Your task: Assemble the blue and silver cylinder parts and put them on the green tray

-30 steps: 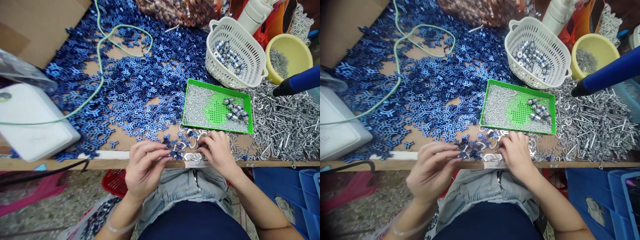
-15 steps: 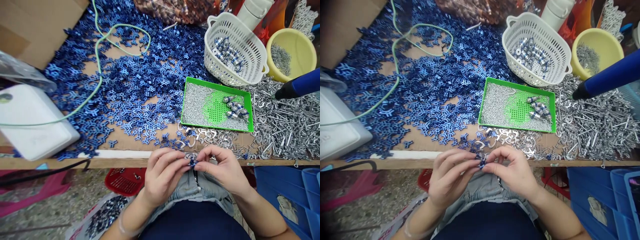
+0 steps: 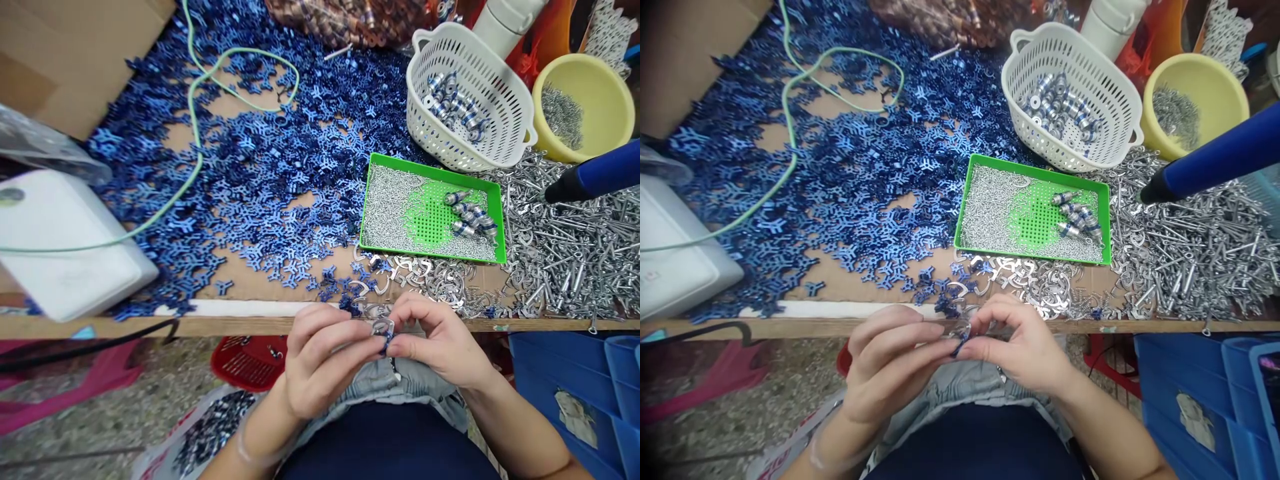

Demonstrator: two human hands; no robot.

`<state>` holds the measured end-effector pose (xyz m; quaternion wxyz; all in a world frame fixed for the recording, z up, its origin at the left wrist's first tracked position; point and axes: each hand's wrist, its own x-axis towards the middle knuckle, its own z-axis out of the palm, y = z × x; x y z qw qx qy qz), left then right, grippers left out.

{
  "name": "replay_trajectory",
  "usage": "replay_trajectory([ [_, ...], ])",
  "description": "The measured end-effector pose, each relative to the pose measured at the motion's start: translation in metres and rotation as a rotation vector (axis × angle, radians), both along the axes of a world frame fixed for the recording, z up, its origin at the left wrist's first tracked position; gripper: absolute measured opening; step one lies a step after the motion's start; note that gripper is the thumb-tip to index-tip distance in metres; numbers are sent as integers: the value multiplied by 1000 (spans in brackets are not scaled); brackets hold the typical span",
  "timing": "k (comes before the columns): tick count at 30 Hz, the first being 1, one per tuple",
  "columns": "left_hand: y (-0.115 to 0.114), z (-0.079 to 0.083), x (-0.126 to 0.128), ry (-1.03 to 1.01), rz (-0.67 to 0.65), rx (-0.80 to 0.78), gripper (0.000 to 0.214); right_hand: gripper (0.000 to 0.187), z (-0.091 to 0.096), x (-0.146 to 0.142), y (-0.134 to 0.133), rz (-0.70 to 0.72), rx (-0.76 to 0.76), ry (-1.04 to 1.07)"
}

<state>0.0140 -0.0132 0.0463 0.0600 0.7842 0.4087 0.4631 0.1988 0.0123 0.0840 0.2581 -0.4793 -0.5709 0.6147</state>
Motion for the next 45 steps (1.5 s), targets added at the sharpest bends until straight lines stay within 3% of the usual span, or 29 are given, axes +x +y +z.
replay_trajectory([
  [4,-4,-2,5,-208,-6,-154,16,20,-2,3,-2,-19,206,-31],
  [10,-7,1,12,-713,-213,-904,21,10,0,4,-5,4,705,-172],
  [14,0,6,6,-798,-367,-1140,23,10,3,6,0,79,874,-192],
  [20,10,10,-1,-723,-406,-1197,19,10,3,10,5,191,1001,-237],
  [24,13,4,1,-817,-447,-1284,21,9,0,9,5,194,1126,-279],
  [27,13,3,3,-867,-427,-1252,19,9,-1,7,6,178,1180,-280],
  [32,12,10,1,-758,-329,-1031,9,12,2,9,9,116,1194,-255],
  [35,12,11,1,-778,-349,-1111,17,16,5,12,10,125,1220,-264],
  [38,14,7,3,-926,-391,-1219,21,13,6,16,9,73,1215,-257],
  [41,16,6,7,-1031,-403,-1204,24,9,4,17,9,31,1168,-219],
  [45,18,12,12,-998,-394,-1177,23,7,-3,14,8,1,1145,-196],
])
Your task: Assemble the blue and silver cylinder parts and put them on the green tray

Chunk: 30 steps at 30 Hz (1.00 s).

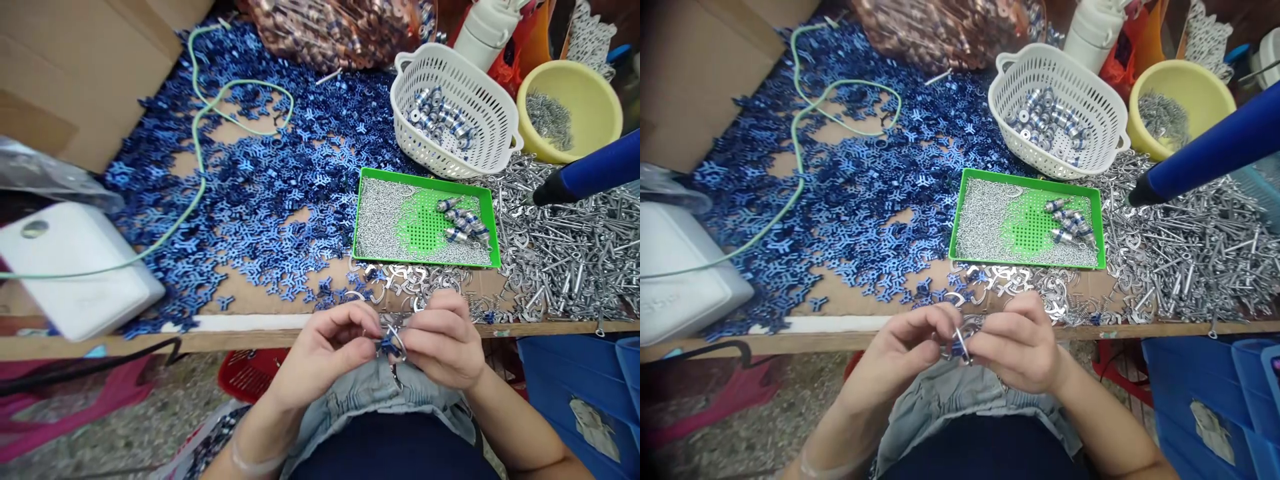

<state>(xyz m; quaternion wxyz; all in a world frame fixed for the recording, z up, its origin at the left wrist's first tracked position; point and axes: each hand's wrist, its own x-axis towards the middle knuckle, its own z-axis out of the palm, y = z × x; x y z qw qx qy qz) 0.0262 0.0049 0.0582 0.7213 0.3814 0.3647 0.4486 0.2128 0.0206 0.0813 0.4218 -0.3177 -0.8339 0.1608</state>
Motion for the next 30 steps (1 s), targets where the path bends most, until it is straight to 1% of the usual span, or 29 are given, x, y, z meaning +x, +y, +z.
replay_trajectory([
  [4,-1,2,-2,-29,-15,15,19,5,-6,-2,0,-42,44,53],
  [8,-2,0,-10,-57,-116,-19,29,11,-7,-2,1,80,19,30],
  [10,-1,2,-12,10,-188,-24,32,13,-5,-2,2,130,1,11],
  [12,1,6,-13,107,-231,-4,27,14,-3,-1,3,147,-1,-8],
  [16,2,14,-13,257,-225,83,15,18,-1,2,6,177,32,-54],
  [19,1,14,-13,318,-217,173,18,21,1,5,9,187,66,-87],
  [21,0,13,-13,333,-200,209,21,22,3,6,10,186,91,-104],
  [24,0,13,-12,328,-183,286,20,20,7,6,11,194,136,-133],
  [27,1,14,-13,334,-218,400,21,15,11,5,12,200,179,-160],
  [29,1,16,-13,360,-227,421,22,13,12,5,12,203,196,-167],
  [30,0,16,-13,372,-219,405,21,14,12,5,13,208,195,-165],
])
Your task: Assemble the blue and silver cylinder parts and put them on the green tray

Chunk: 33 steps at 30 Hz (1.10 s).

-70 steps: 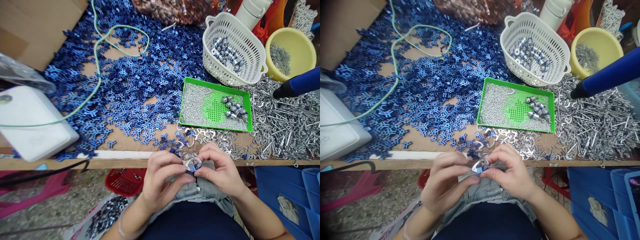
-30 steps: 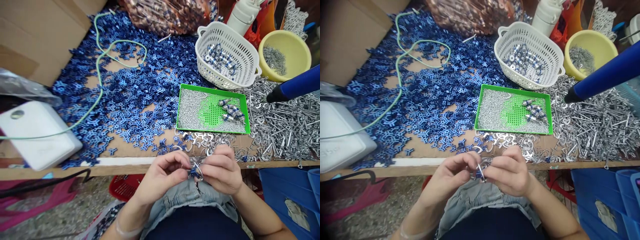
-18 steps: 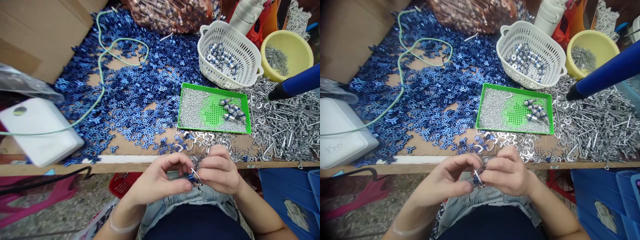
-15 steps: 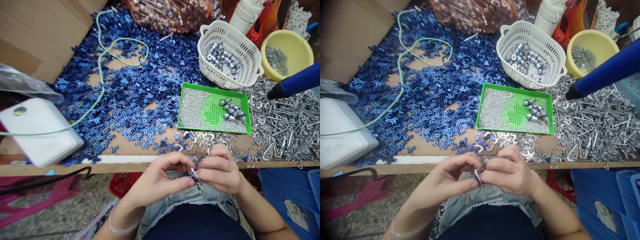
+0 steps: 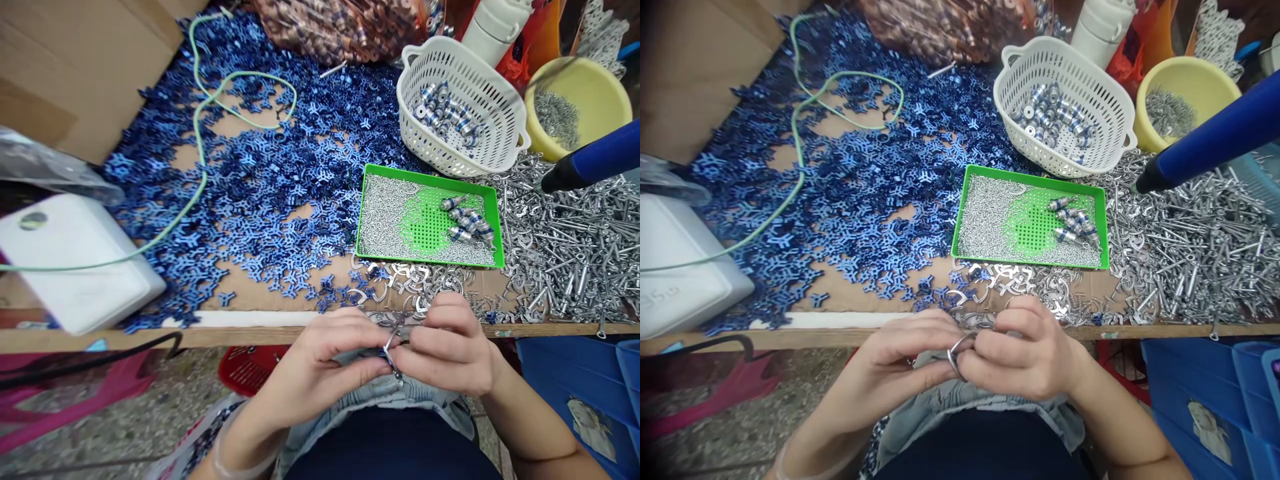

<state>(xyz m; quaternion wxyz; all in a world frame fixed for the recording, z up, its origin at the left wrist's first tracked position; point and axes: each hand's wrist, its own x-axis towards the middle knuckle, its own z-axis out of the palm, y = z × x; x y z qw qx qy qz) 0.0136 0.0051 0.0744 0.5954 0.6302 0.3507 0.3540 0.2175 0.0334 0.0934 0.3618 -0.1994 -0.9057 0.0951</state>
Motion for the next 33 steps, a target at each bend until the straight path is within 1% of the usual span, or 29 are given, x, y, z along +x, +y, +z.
replay_trajectory([
  [2,-2,0,0,-3,58,-86,18,16,-2,0,0,9,-31,14],
  [5,-6,-2,1,-93,134,-297,21,21,-8,-1,0,2,-109,81],
  [7,-6,-5,0,-189,117,-429,24,20,-13,-2,-1,-16,-170,140],
  [9,-4,-10,0,-303,59,-527,29,16,-17,-3,-2,-33,-259,198],
  [11,-1,-16,1,-423,17,-593,39,13,-21,-5,-3,-49,-376,261],
  [13,2,-21,4,-516,3,-627,42,13,-25,-6,-3,-68,-490,328],
  [15,4,-24,8,-562,16,-668,37,14,-29,-7,-3,-81,-574,383],
  [19,6,-25,16,-585,87,-808,27,13,-33,-11,-5,-78,-662,422],
  [20,6,-24,17,-592,110,-821,27,12,-34,-12,-6,-79,-684,426],
  [22,6,-23,19,-606,149,-792,26,14,-35,-13,-7,-81,-739,435],
  [27,7,-22,19,-550,206,-564,29,17,-37,-15,-7,-57,-899,464],
  [29,7,-23,20,-539,214,-503,31,18,-38,-16,-7,-42,-939,475],
  [33,5,-24,17,-514,203,-460,35,18,-38,-17,-6,-24,-998,493],
])
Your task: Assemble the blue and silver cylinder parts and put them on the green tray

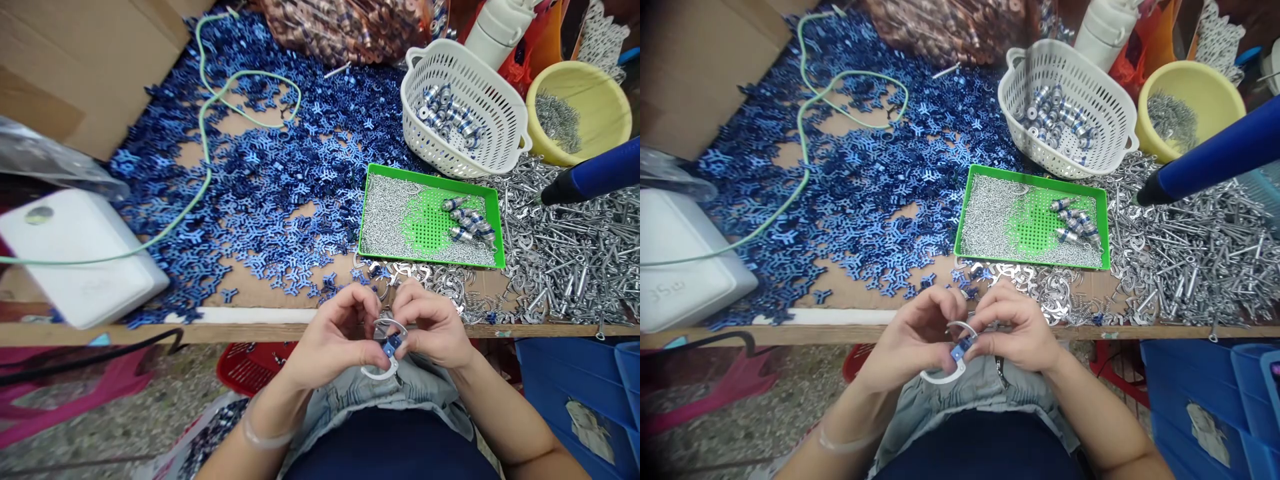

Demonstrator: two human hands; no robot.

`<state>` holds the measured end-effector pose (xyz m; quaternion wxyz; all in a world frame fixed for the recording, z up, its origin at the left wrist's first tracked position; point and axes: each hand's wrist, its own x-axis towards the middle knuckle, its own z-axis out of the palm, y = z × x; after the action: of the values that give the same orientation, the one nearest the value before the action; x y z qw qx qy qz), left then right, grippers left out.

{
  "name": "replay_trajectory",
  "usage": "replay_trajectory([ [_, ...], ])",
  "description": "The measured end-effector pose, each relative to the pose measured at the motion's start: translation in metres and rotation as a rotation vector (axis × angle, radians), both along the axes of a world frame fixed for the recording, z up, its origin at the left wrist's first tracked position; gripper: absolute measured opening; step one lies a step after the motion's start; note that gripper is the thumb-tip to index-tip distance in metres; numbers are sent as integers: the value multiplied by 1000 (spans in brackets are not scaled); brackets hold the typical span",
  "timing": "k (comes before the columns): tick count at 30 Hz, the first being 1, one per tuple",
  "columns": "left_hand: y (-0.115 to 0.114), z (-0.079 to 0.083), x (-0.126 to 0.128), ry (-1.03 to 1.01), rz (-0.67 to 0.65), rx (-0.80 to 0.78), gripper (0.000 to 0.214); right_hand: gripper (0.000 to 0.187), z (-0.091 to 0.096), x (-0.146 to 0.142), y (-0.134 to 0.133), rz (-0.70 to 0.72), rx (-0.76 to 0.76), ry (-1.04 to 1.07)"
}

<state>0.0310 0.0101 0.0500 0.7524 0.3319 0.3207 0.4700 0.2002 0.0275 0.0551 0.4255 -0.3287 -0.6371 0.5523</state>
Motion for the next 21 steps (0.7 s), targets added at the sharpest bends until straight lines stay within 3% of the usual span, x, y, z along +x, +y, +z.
replay_trajectory([
  [7,3,5,-5,54,-135,128,29,20,-1,0,-1,53,-169,43],
  [12,-1,6,1,44,-9,-31,42,16,0,-3,-1,-13,-321,115],
  [21,-3,8,2,57,-61,-87,34,19,1,-5,-1,-40,-371,126],
])
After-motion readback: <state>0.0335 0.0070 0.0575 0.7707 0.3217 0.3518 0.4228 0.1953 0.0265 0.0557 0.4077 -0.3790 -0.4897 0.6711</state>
